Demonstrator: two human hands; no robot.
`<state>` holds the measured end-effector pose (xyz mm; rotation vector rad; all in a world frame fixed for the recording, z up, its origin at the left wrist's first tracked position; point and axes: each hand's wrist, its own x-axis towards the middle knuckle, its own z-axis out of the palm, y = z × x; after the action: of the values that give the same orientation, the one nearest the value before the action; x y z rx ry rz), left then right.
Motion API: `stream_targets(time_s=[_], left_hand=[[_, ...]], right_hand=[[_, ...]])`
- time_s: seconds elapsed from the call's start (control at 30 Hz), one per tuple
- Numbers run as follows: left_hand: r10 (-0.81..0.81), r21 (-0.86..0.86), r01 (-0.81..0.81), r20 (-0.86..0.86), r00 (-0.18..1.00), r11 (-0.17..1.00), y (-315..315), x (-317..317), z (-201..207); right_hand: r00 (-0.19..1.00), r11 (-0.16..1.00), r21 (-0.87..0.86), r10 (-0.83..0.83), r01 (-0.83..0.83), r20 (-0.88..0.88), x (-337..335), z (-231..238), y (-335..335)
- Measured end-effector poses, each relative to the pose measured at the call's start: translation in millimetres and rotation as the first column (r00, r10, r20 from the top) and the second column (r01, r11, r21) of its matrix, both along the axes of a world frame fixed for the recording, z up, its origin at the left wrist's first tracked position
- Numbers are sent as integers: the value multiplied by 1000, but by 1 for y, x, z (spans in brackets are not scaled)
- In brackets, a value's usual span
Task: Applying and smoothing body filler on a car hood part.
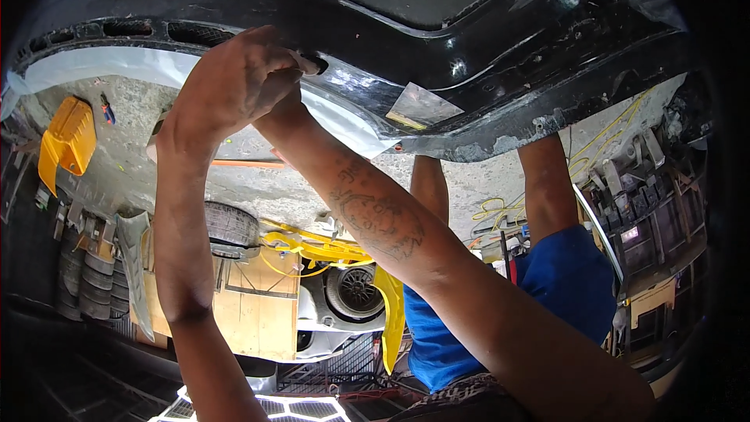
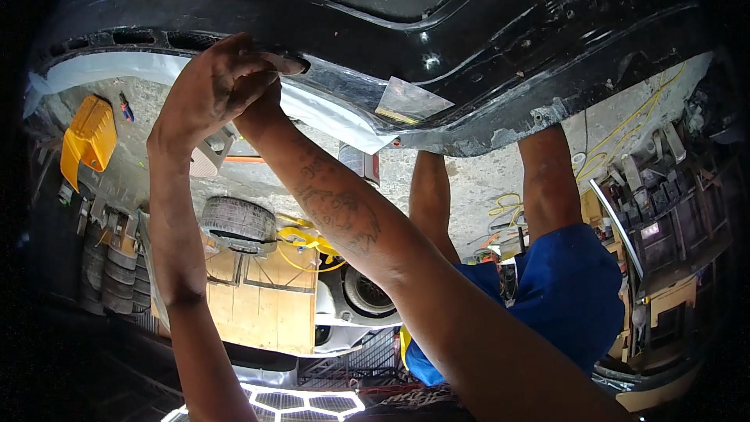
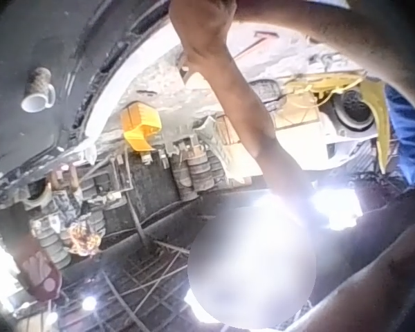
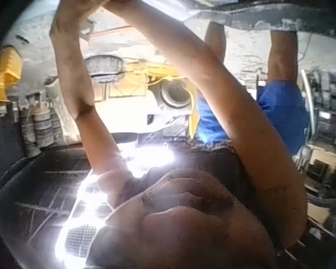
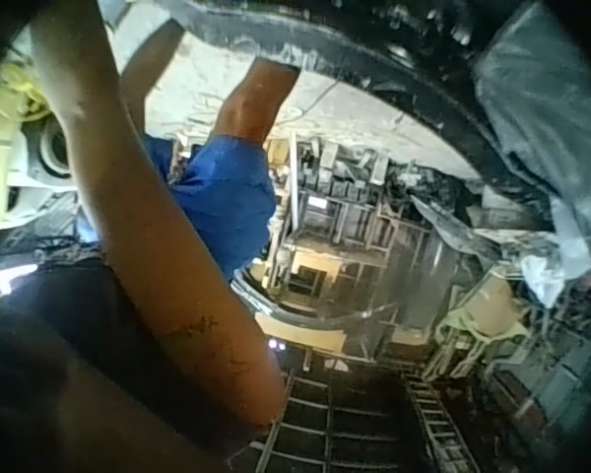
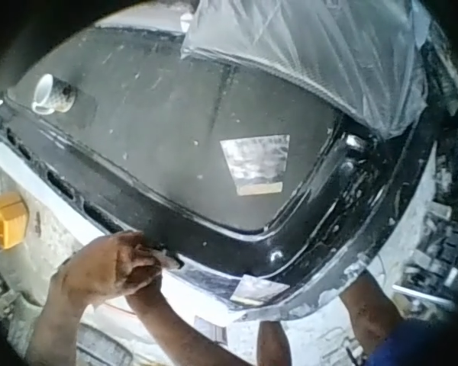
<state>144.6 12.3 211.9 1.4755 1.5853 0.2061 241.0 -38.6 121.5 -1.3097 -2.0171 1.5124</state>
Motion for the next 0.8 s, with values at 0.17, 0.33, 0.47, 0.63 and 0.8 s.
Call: stream_targets(time_s=[0.17,0.33,0.47,0.63,0.8], left_hand=[[379,-76,-376,28,925,924,-21,-15,52],[710,137,-698,-78,700,703,-117,-18,92],[908,143,-902,40,417,407,-179,13,99],[951,124,-947,61,304,295,-186,44,94],[953,-26,-993,278,-120,-117,-205,80,81]], right_hand=[[988,819,-573,-78,-11,-131,10,-10,8],[721,812,-420,566,-405,400,-16,17,25],[573,733,-451,680,-510,457,-18,26,37],[648,800,-387,600,-459,470,-6,13,32],[650,763,-434,641,-479,408,-7,15,40]])
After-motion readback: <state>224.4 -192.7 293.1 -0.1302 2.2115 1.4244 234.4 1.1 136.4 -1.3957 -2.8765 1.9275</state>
